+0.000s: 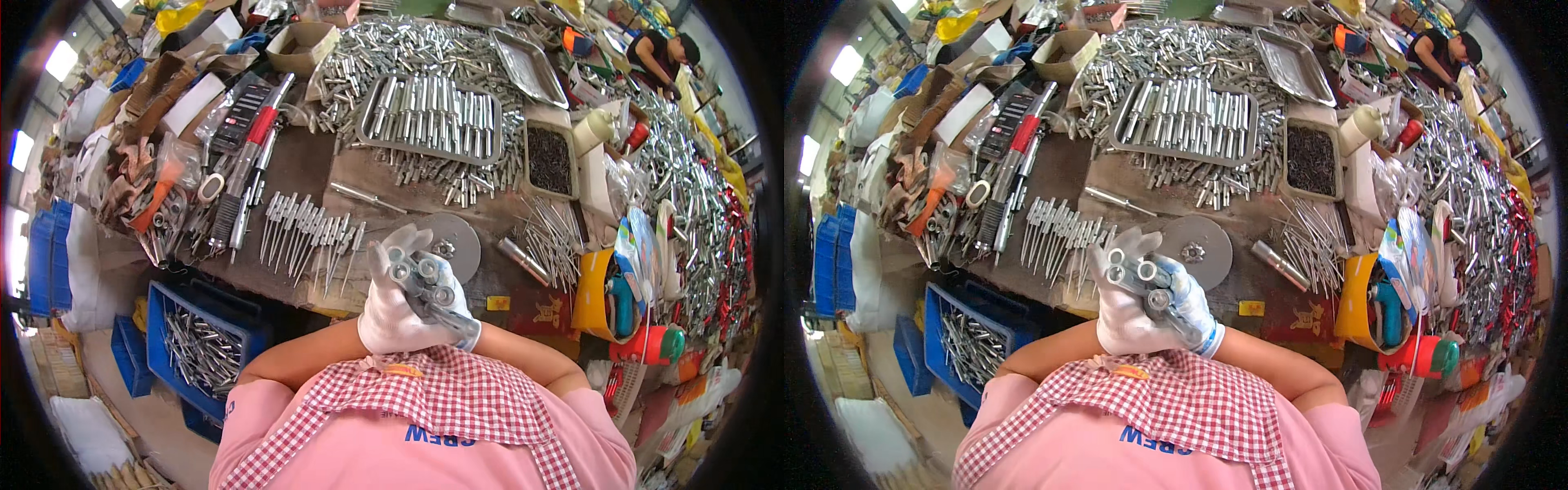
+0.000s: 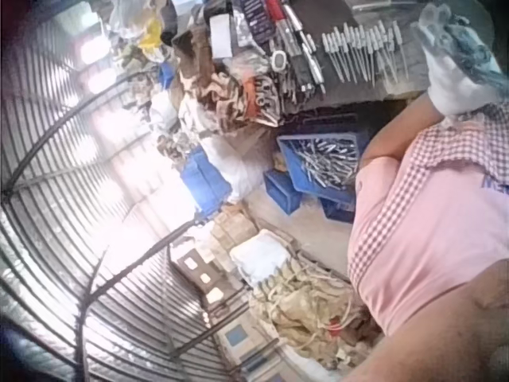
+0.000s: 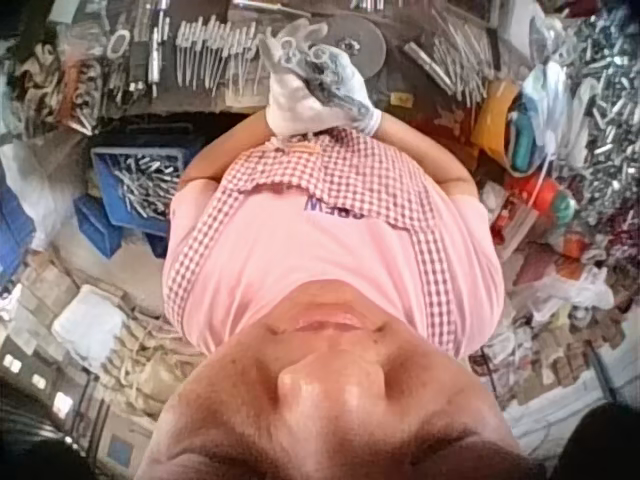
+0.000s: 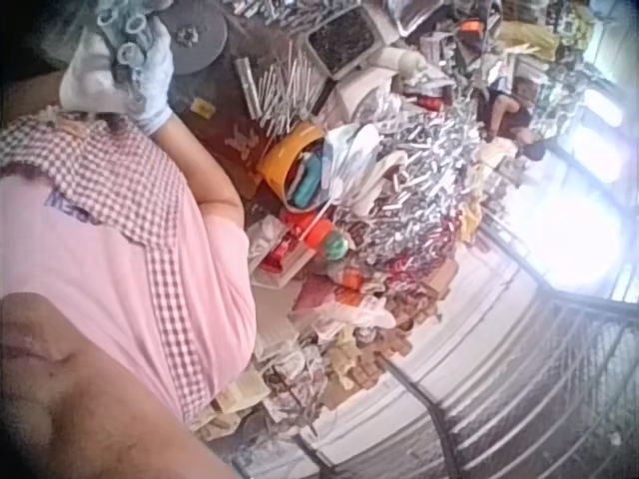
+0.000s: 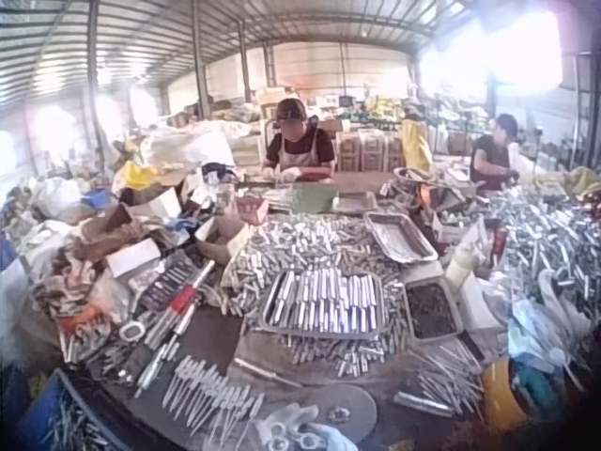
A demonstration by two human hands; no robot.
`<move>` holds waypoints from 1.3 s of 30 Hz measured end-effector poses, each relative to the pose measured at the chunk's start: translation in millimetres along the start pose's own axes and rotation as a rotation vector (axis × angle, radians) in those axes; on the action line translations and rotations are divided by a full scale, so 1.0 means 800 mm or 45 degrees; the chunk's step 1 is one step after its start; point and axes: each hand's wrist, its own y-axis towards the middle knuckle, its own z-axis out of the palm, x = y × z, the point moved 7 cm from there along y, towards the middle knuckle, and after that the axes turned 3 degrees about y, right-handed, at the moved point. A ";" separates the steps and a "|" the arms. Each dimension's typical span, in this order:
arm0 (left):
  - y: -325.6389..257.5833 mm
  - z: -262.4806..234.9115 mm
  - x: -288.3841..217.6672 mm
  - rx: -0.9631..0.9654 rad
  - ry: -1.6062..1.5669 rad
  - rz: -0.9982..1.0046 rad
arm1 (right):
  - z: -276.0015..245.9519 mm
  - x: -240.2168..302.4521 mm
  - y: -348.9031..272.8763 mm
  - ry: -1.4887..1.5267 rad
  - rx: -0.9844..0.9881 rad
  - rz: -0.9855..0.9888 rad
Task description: The person assembles metal components by inserting metal pins into metal tubes by hand and places the finished assemblies into a metal tray.
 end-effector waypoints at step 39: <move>0.406 0.012 0.129 1.109 1.130 -0.274 | 0.032 0.095 0.034 -1.699 0.281 -0.409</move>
